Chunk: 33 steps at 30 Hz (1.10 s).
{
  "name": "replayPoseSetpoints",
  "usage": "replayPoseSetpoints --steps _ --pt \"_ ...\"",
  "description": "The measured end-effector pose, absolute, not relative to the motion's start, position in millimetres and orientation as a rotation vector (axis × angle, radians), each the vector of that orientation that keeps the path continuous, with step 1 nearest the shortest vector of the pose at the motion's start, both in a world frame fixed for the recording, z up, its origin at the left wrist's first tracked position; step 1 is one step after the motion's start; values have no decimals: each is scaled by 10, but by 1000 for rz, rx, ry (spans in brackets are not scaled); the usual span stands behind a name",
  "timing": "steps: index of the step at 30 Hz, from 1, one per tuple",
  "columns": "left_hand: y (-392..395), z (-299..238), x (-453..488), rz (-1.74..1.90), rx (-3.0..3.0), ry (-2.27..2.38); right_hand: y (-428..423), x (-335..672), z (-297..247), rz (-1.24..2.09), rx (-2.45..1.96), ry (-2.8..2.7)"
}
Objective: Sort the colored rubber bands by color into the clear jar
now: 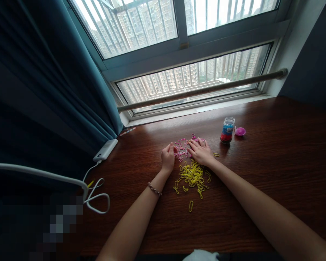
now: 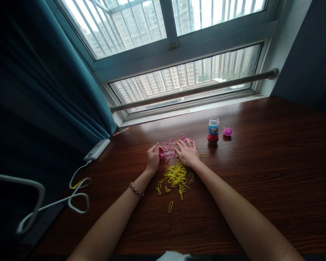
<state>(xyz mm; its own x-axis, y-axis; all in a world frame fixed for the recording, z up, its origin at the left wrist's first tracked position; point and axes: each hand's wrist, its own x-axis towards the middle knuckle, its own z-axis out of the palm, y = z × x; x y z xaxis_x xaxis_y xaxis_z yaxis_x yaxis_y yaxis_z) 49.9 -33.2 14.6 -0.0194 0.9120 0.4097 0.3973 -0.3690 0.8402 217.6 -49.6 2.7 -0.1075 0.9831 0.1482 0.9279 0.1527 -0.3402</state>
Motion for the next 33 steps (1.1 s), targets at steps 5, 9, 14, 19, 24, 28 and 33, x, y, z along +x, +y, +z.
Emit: replayPoseSetpoints --steps 5,9,14,19,24,28,33 --pt "-237 72 473 1446 1483 1330 -521 2180 35 224 -1827 -2130" --pt "-235 63 476 1450 1473 1317 -543 2175 51 209 -1809 -2129" --pt "-247 70 475 1443 1501 1323 -563 2178 66 194 -1761 -2148" --pt "-254 85 475 1436 1533 1331 -582 2179 83 187 -1741 -2135" --pt "-260 93 477 1429 1550 1339 -581 2178 89 207 -1734 -2134" --pt "-260 91 479 1439 1549 1324 -576 2181 86 198 -1717 -2153" --pt "-269 102 487 1444 1532 1325 -605 2185 110 171 -1670 -2126"
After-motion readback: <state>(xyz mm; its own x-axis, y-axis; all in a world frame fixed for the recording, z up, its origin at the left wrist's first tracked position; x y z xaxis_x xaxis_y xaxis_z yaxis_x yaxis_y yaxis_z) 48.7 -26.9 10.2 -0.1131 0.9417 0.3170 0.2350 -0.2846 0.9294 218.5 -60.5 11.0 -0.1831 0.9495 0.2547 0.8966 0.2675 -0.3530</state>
